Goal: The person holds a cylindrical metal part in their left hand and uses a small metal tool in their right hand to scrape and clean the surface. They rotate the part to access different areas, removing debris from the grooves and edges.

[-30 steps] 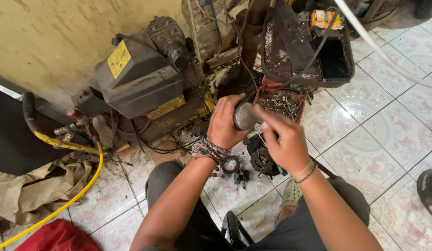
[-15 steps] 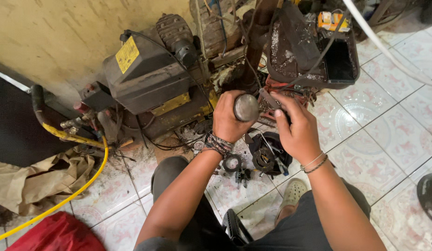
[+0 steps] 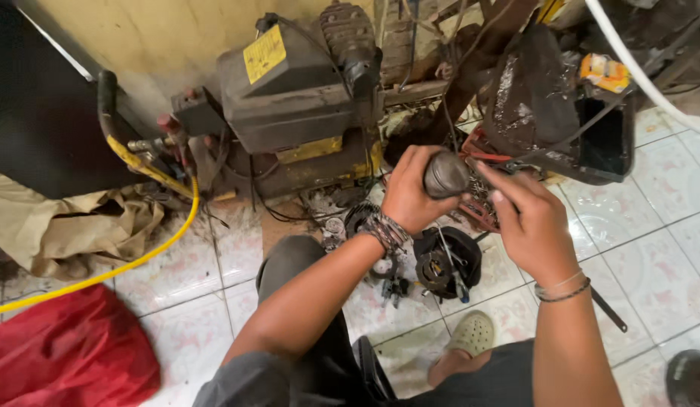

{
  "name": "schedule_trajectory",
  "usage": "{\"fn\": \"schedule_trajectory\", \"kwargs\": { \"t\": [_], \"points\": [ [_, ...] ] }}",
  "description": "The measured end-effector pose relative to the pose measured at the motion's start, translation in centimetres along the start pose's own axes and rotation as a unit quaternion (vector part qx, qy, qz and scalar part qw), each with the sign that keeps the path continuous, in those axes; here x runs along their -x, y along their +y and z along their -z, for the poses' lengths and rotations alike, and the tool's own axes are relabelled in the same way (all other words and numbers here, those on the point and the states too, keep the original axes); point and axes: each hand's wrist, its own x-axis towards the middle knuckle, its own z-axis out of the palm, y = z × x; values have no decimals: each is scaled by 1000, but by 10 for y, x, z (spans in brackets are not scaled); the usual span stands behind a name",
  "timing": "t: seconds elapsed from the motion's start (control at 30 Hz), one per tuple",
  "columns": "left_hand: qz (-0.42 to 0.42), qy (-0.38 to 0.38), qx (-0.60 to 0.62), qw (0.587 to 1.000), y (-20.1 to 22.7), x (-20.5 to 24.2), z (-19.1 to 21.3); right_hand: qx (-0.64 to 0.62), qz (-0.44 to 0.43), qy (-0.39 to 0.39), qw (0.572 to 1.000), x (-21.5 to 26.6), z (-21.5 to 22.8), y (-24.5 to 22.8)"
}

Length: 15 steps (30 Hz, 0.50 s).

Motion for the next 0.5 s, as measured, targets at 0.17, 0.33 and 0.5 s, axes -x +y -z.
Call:
{"fn": "schedule_trajectory", "kwargs": {
  "t": [0.17,0.33,0.5],
  "points": [
    [51,-43,-15,998,-3,8,2,-32,29,28,999,11,-16,14],
    [106,-50,-30,993,4,15,15,-76,48,31,995,11,-20,9],
    [57,-15,-24,998,-1,22,25,-58,57,-13,997,-2,-12,-17]
  ]
}}
